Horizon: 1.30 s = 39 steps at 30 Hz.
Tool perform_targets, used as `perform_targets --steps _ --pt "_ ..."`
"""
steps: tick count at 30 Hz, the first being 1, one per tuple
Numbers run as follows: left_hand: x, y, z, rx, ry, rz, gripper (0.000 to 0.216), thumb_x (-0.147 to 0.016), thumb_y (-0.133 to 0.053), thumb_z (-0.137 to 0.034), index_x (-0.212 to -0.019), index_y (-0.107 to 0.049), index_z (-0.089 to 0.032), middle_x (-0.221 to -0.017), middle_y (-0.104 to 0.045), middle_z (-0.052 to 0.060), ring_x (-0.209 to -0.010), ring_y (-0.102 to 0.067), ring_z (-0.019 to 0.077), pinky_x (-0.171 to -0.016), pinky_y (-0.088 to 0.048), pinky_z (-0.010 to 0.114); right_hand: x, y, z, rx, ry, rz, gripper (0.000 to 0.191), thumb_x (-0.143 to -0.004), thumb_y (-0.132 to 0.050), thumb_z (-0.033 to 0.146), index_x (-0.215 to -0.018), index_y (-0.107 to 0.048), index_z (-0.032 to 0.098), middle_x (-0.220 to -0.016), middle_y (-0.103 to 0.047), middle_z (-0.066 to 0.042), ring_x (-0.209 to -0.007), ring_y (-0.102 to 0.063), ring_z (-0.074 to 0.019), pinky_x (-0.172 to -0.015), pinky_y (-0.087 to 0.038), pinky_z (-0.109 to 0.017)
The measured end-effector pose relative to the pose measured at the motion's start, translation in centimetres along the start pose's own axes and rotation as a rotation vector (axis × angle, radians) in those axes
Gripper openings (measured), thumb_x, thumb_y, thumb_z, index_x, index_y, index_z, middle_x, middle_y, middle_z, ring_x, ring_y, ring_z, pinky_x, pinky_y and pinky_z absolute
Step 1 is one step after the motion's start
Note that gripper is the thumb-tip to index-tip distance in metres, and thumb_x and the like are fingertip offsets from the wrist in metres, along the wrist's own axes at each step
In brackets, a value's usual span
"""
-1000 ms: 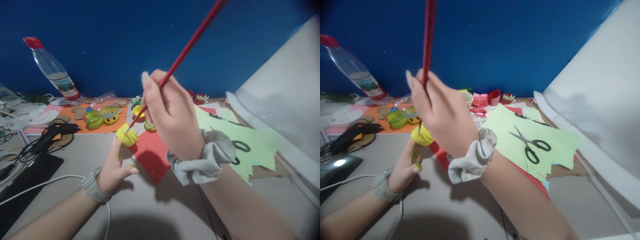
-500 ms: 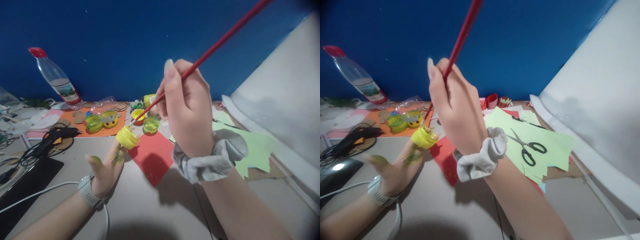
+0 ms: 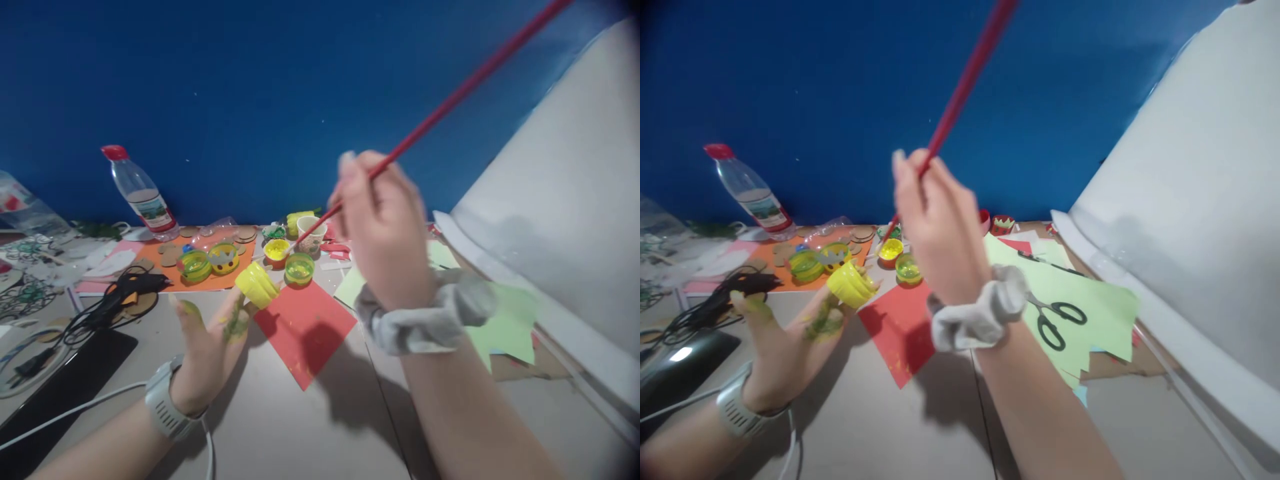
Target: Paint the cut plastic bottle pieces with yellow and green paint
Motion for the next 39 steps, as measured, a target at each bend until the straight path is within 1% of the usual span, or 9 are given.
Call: perform_targets --steps 3,8,11,14,19,24,29,34,39 --pt "0.0 -0.8 -0.7 -0.006 0.007 -0.004 0.102 -0.072 -0.009 -0.093 -0.137 -0.053 -0.028 -0.141 -0.056 0.005 -0.138 -0.04 0.033 -0.119 -0.029 0.049 -0.5 2.4 -0.3 -0.015 -0.062 -0.13 0.033 -0.101 -0.044 0.025 -0.068 -0.047 0.023 -0.052 -0.041 0.006 -0.039 -0.04 -0.0077 -0.038 -0.03 -0.023" --pt "-0.6 -3.0 -2.1 0.083 -0.018 0.031 0.102 -0.074 -0.005 -0.091 -0.137 -0.054 -0.028 -0.142 -0.055 0.006 -0.137 -0.042 0.0341 -0.117 -0.03 0.055 -0.1 0.5 0.9 -0.07 -0.11 0.106 0.031 -0.1 -0.049 0.036 -0.071 -0.047 0.024 -0.055 -0.045 0.007 -0.045 -0.044 -0.009 -0.044 -0.038 -0.024" --pt "-1.0 -3.5 -2.5 0.099 -0.001 0.018 0.105 -0.074 0.001 -0.089 -0.137 -0.054 -0.027 -0.141 -0.056 0.007 -0.134 -0.045 0.0346 -0.115 -0.032 0.056 -0.5 2.9 1.6 0.057 -0.032 -0.07 0.03 -0.1 -0.046 0.028 -0.07 -0.047 0.023 -0.057 -0.045 0.007 -0.042 -0.042 -0.008 -0.043 -0.034 -0.024" --pt "-1.4 -4.0 -2.1 0.155 0.074 0.003 0.107 -0.073 0.003 -0.09 -0.139 -0.053 -0.025 -0.141 -0.055 0.008 -0.134 -0.046 0.0353 -0.112 -0.034 0.057 -0.6 4.6 1.5 0.012 -0.064 -0.174 0.032 -0.102 -0.041 0.027 -0.071 -0.047 0.023 -0.054 -0.04 0.007 -0.04 -0.039 -0.0075 -0.041 -0.032 -0.023" --pt "-1.8 -5.4 -2.5 0.339 0.163 0.02 0.101 -0.073 -0.013 -0.093 -0.139 -0.052 -0.028 -0.145 -0.053 0.007 -0.137 -0.041 0.036 -0.11 -0.036 0.055 -0.4 2.4 2.1 0.056 -0.051 0.057 0.028 -0.101 -0.045 0.03 -0.074 -0.048 0.024 -0.057 -0.046 0.007 -0.046 -0.045 -0.0088 -0.047 -0.04 -0.023" --pt "-1.7 -6.0 -2.6 0.511 0.284 -0.006 0.097 -0.077 -0.026 -0.089 -0.14 -0.052 -0.02 -0.146 -0.05 0.011 -0.141 -0.034 0.0366 -0.114 -0.027 0.054 -0.2 5.5 2.7 0.187 0.019 -0.203 0.03 -0.102 -0.039 0.027 -0.072 -0.045 0.024 -0.059 -0.041 0.006 -0.043 -0.041 -0.0073 -0.04 -0.032 -0.022" --pt "-2.2 -6.0 -3.5 0.651 0.248 -0.02 0.086 -0.082 -0.035 -0.082 -0.139 -0.052 -0.019 -0.144 -0.053 0.012 -0.138 -0.041 0.0352 -0.115 -0.028 0.053 -0.1 2.7 2.9 0.051 -0.05 0.098 0.027 -0.102 -0.041 0.03 -0.076 -0.047 0.025 -0.058 -0.042 0.007 -0.046 -0.045 -0.0084 -0.048 -0.042 -0.024" --pt "-2.5 -5.8 -4.0 0.704 0.251 -0.016 0.089 -0.083 -0.034 -0.081 -0.142 -0.048 -0.016 -0.144 -0.053 0.014 -0.136 -0.044 0.0356 -0.117 -0.022 0.056 -0.3 5.0 4.4 0.183 0.087 -0.176 0.027 -0.101 -0.039 0.022 -0.075 -0.047 0.023 -0.061 -0.043 0.005 -0.045 -0.04 -0.0069 -0.042 -0.036 -0.022" --pt "-2.0 -5.5 -4.5 0.757 0.193 0.026 0.087 -0.083 -0.04 -0.079 -0.145 -0.044 -0.017 -0.148 -0.048 0.014 -0.137 -0.043 0.0369 -0.118 -0.021 0.058 -0.3 2.4 3.9 -0.048 -0.02 0.072 0.025 -0.102 -0.044 0.027 -0.078 -0.049 0.022 -0.057 -0.044 0.007 -0.044 -0.043 -0.0057 -0.043 -0.04 -0.02"
Point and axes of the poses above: each hand's wrist, its own x-axis away from the middle knuckle, its own y-axis out of the back of the hand, z = x × y, the point moved 9 cm from there along -x, towards the middle knuckle
